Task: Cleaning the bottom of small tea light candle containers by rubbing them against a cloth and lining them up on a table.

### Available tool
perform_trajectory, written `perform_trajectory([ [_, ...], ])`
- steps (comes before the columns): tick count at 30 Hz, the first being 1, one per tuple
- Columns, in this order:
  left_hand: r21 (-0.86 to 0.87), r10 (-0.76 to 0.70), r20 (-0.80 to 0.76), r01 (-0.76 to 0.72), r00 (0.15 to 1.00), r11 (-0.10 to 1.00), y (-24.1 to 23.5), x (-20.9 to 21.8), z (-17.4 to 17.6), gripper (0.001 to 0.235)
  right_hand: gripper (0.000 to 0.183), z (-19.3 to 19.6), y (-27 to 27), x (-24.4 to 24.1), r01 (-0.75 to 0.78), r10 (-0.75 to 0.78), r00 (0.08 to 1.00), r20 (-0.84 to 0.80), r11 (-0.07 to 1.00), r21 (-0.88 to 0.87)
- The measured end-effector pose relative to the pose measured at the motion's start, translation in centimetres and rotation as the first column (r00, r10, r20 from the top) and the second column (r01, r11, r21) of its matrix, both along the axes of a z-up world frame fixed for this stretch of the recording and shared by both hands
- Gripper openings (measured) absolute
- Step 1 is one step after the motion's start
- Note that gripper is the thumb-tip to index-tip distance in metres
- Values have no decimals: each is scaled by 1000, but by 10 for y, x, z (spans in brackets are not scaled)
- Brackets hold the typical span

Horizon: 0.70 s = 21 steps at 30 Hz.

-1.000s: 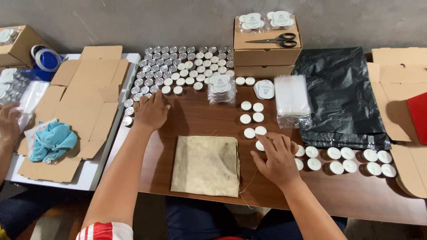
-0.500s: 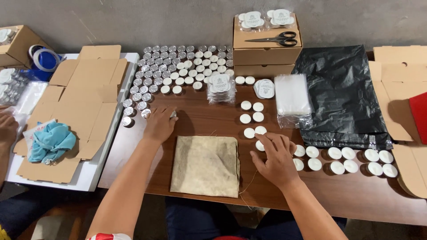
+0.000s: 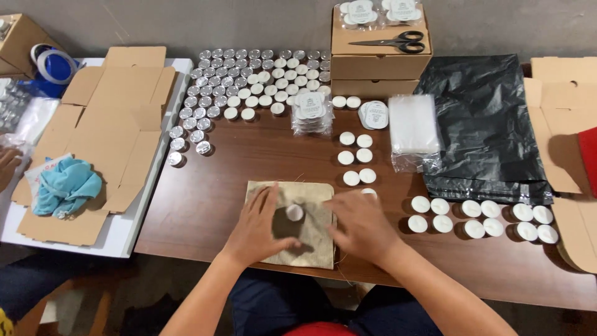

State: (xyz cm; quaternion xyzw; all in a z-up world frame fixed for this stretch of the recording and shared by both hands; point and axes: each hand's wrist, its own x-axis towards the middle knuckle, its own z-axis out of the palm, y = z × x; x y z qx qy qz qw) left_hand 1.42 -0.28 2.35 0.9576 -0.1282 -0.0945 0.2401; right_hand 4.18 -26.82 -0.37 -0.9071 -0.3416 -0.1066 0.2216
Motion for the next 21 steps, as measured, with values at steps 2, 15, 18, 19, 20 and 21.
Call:
perform_trajectory([
  [2,84,-1,18,0,1000,996,9,-10,-5,134,40,8,22,4,-65,63,997,-49,998,-26],
  [15,331,-101,381,-34,919,943,24,-17,-65,169,23,-23,77,21,-172,164,978,132,984,49],
  [18,273,-87,349,-12,933,962,22,-15,-58,168,23,-7,76,16,-319,319,946,-57,948,7],
  [19,273,-89,352,-12,932,962,21,-15,-61,168,23,-14,76,10,-318,318,947,-54,948,6],
  [20,297,-116,415,-14,902,955,21,-16,-63,145,25,-20,76,4,-337,337,941,4,941,37],
  [21,322,-140,473,-23,870,947,22,-19,-65,123,29,-26,79,-4,-364,360,931,62,929,70],
])
